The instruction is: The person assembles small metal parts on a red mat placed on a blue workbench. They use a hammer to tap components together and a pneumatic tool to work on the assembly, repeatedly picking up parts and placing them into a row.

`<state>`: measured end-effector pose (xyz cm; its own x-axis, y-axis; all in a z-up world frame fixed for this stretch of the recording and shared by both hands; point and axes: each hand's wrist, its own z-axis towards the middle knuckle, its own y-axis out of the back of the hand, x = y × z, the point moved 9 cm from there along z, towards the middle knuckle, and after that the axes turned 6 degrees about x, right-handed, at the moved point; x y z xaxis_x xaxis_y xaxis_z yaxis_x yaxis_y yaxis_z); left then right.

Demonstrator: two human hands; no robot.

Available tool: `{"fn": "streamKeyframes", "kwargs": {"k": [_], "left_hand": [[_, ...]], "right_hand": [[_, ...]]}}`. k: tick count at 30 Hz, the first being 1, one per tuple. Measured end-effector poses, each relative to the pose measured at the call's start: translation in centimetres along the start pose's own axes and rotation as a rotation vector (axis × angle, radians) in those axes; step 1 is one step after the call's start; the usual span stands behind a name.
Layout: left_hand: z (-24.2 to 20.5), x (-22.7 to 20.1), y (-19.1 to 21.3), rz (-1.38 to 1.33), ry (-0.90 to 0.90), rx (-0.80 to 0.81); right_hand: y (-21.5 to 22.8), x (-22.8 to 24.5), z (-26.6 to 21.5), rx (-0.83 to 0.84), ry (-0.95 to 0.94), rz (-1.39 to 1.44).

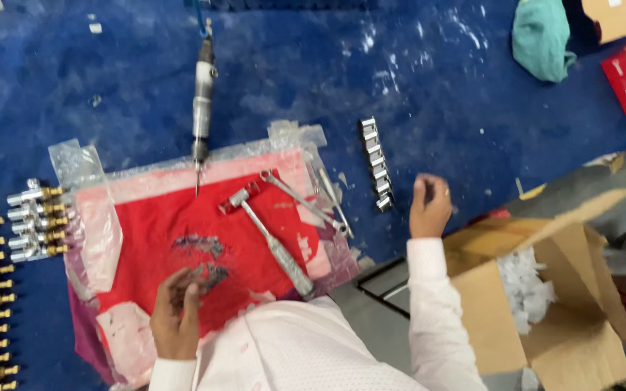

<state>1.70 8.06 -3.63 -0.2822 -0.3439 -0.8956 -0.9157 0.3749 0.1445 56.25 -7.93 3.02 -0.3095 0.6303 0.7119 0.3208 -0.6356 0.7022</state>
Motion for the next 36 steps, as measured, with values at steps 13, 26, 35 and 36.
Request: {"fn": "streamKeyframes", "kwargs": {"k": [13,26,35,36], "left_hand": [[1.1,-9.2,5.2,0.361,-0.698,-0.155],[5.1,-7.2,17.3,0.157,-0.674,-0.613],[-8.2,-15.4,0.3,0.137,-0.777,-0.145],[-9.6,-17.0,-0.4,0.249,-0.910,-0.193]], "right_hand": [[2.3,5.5,-8.5,0.047,0.240,0.668],[-14.9,18.3,-23.4,1.078,-0.091,0.827],[-14.4,22.2,-25.8,1.169,0.047,0.770],[-14.2,22.5,-25.7,1.193,0.041,0.789]]}}
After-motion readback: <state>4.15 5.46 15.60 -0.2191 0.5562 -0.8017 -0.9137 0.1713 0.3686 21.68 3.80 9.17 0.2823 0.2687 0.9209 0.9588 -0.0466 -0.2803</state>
